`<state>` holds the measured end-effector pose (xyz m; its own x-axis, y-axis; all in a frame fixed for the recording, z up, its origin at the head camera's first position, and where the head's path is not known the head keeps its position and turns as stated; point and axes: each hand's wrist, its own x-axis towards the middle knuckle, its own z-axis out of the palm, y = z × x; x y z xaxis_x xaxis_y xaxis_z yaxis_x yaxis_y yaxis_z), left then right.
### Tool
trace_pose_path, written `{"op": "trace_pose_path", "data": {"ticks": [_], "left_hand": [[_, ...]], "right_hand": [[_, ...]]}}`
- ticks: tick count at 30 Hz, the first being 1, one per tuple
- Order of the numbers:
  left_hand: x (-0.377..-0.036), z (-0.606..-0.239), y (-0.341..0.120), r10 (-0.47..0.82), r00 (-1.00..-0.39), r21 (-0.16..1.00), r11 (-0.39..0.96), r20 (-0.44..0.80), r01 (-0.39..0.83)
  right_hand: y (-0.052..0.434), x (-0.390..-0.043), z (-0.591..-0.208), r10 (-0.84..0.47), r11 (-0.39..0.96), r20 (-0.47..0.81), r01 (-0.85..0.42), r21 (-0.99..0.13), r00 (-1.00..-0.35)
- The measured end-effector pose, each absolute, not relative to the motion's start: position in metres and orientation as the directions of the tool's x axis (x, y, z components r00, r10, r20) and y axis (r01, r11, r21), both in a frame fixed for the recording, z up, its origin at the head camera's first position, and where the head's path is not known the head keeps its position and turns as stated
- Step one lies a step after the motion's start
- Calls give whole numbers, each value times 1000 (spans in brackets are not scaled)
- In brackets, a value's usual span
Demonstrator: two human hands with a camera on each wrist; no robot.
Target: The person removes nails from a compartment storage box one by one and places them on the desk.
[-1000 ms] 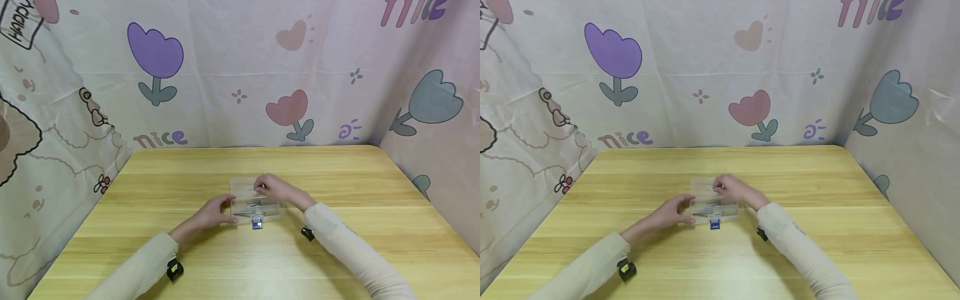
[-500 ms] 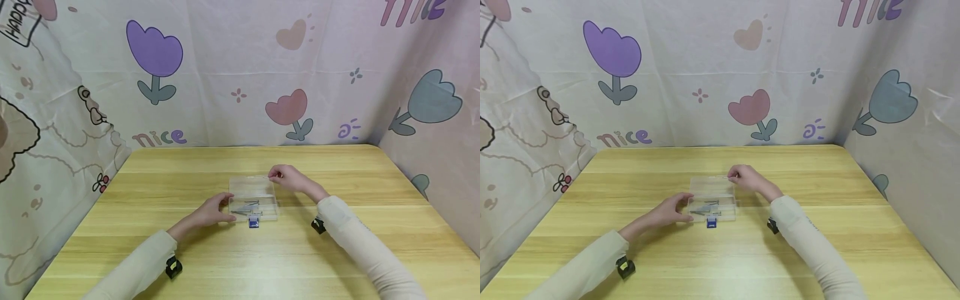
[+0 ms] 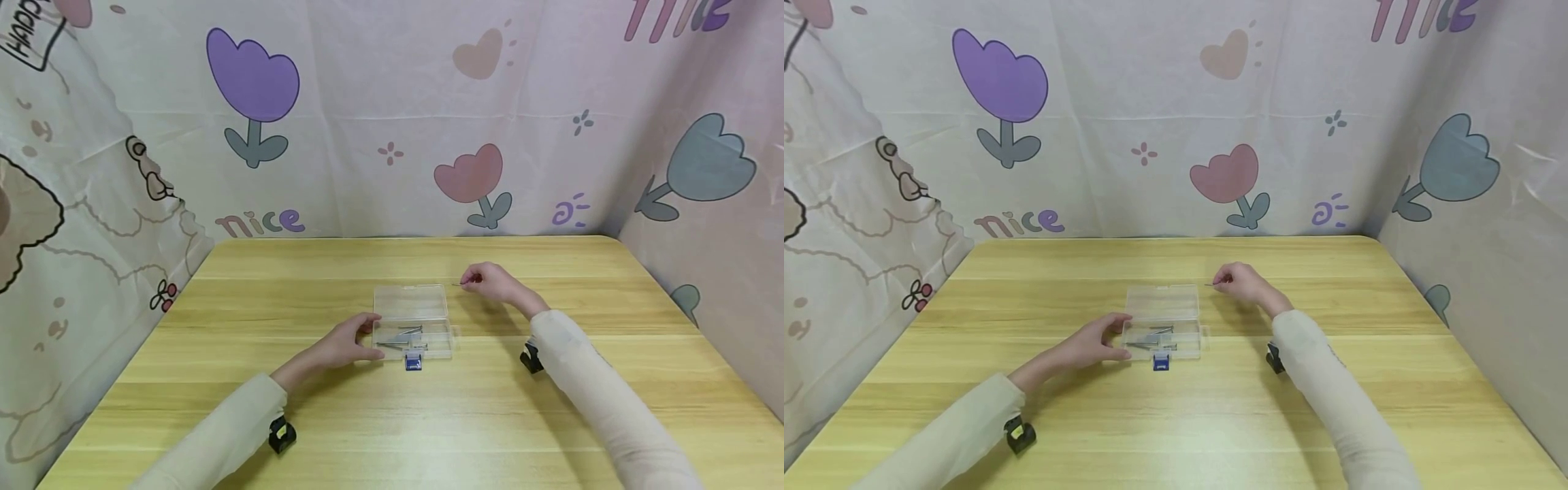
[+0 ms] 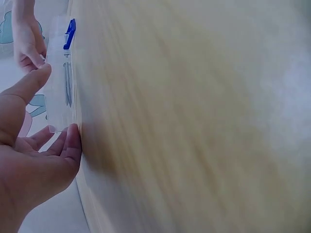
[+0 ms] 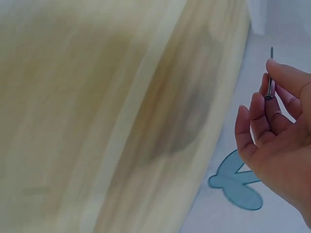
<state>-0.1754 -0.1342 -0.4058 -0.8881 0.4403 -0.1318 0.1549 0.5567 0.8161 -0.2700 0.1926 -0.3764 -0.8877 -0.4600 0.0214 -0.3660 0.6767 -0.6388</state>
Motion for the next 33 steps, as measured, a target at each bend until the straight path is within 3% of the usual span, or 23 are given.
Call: {"op": "trace_pose_path", "data": {"ticks": [17, 33], "left_hand": [[-176, -408, -136, 448, -885, 816, 553, -124, 165], [-176, -405, -135, 445, -885, 815, 558, -136, 155]], "right_hand": [[202, -285, -396, -401, 674, -49, -258, -692, -915], [198, -286, -405, -388, 677, -51, -247, -694, -920]]}}
